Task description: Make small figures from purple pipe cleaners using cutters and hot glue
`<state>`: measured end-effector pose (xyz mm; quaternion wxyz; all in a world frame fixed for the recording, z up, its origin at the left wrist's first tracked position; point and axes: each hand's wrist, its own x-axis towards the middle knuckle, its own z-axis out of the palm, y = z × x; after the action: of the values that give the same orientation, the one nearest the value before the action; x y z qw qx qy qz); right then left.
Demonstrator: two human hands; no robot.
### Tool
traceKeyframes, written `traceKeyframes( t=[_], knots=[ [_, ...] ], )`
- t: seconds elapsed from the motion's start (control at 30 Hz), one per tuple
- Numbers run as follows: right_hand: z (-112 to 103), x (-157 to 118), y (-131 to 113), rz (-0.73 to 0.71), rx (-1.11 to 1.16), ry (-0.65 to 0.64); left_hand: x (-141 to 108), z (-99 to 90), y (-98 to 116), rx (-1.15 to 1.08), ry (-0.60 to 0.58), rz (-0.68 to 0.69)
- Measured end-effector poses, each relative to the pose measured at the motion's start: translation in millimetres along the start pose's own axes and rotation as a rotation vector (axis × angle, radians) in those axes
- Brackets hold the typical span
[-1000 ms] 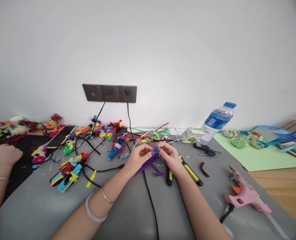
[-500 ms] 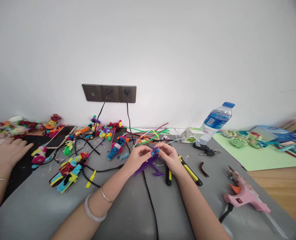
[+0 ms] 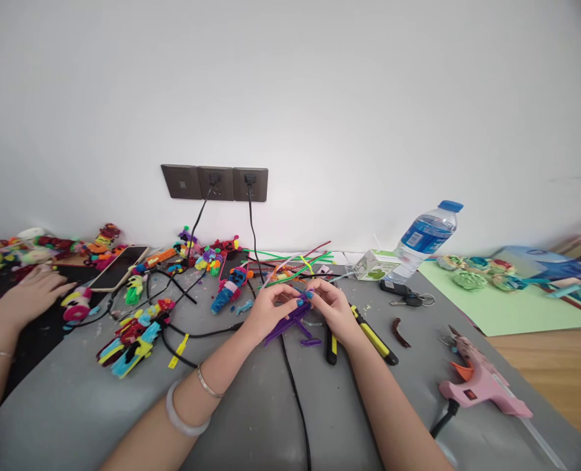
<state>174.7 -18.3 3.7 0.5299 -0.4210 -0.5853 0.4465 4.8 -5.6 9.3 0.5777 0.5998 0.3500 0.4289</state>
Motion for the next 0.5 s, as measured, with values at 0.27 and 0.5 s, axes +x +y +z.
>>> traceKeyframes(
  t=[0.27, 0.5],
  knots=[
    [-0.3, -0.3, 2.5, 0.004, 0.016, 0.001, 0.8, -1.3, 0.6, 0.020, -0.011, -0.001],
    [-1.2, -0.3, 3.2, -0.016, -0.013, 0.002, 2.1, -2.5, -2.7, -0.016, 0.015, -0.050]
  ],
)
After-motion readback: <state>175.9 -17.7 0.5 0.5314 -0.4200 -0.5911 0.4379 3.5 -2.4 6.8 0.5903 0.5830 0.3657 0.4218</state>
